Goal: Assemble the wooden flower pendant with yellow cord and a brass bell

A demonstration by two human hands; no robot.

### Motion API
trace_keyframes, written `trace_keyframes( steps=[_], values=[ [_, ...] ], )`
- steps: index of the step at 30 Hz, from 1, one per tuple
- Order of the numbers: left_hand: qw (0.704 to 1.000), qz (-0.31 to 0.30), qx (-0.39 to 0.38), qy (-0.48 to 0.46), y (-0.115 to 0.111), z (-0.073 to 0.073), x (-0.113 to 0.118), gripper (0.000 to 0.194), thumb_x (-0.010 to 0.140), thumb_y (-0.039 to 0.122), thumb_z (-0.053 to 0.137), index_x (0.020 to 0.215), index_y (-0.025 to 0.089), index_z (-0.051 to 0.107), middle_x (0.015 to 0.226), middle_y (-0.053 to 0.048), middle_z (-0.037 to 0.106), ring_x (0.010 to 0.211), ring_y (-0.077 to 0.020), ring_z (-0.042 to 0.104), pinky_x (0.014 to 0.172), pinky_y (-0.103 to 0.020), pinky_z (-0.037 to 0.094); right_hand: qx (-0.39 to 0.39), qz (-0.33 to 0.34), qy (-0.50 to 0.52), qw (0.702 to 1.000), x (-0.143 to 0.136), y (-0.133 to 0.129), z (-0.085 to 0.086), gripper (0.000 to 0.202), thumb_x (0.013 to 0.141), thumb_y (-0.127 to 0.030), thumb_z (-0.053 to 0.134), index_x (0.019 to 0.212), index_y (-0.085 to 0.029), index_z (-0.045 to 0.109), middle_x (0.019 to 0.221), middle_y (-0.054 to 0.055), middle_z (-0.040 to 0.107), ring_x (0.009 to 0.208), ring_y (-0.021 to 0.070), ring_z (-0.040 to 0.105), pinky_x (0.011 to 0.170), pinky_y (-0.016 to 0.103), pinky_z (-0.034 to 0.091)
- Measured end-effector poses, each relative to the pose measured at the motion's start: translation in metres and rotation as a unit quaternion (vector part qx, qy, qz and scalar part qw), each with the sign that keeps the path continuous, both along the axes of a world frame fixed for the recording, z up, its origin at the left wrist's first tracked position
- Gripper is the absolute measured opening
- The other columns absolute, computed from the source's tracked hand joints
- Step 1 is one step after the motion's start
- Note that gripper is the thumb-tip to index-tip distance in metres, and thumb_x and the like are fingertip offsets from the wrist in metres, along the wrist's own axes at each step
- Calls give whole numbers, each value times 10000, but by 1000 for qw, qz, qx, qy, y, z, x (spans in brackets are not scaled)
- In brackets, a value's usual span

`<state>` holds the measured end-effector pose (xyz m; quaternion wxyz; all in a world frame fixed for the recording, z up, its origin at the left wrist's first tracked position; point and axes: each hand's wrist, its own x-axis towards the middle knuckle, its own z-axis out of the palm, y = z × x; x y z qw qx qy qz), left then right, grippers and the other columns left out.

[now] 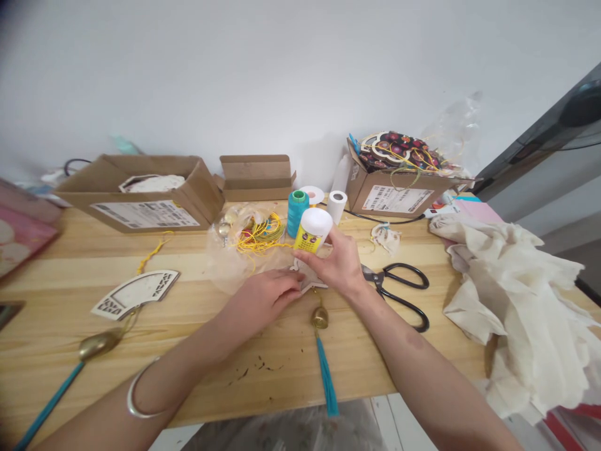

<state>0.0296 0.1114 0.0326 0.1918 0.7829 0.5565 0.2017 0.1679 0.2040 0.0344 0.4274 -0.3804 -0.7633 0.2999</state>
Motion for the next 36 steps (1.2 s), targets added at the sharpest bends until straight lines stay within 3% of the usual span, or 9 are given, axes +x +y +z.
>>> trace_keyframes(
  steps=[6, 10, 13, 18, 29, 36],
  values=[
    [1000, -4, 9, -15, -1, 1, -1, 186, 847, 235, 436, 855, 180, 613, 946, -44, 656, 911, -175, 583, 820, -312, 443, -35, -83, 148, 985, 2, 2, 2, 385, 556, -416, 717, 818, -190, 547, 805, 61, 667, 710, 214, 636, 628, 349, 523],
    [993, 40, 43, -98, 4, 1, -4, 146, 814, 247, 502, 830, 200, 639, 945, -25, 668, 884, -157, 598, 818, -302, 456, -26, -98, 206, 973, 4, 4, 0, 402, 564, -431, 711, 836, -194, 532, 820, 69, 652, 757, 220, 629, 647, 346, 520],
    [983, 91, 76, -141, 13, -2, -6, 120, 778, 232, 553, 812, 202, 665, 993, -35, 659, 925, -168, 588, 854, -327, 450, -17, -105, 219, 970, 5, 5, -1, 400, 572, -444, 701, 831, -198, 521, 816, 70, 645, 764, 220, 624, 648, 345, 521],
    [986, 109, 72, -100, 28, -9, -5, 160, 782, 212, 539, 834, 202, 690, 1070, -47, 626, 983, -178, 561, 891, -348, 430, -32, -87, 230, 969, 6, 4, 0, 390, 579, -426, 702, 840, -199, 523, 817, 67, 652, 732, 213, 630, 650, 345, 524],
    [991, 109, 54, -54, 34, -16, -7, 212, 812, 236, 493, 914, 209, 677, 1103, -51, 602, 1001, -183, 550, 896, -351, 428, -46, -77, 227, 970, 9, 3, 2, 373, 593, -400, 702, 857, -195, 536, 820, 56, 671, 731, 213, 643, 663, 347, 534],
    [989, 84, 25, -116, 32, -15, -19, 262, 833, 257, 448, 996, 178, 637, 1123, -69, 598, 1017, -181, 557, 903, -345, 437, -46, -79, 233, 968, 9, 4, 3, 354, 583, -375, 713, 840, -191, 554, 807, 42, 671, 716, 200, 641, 650, 338, 526]
  ],
)
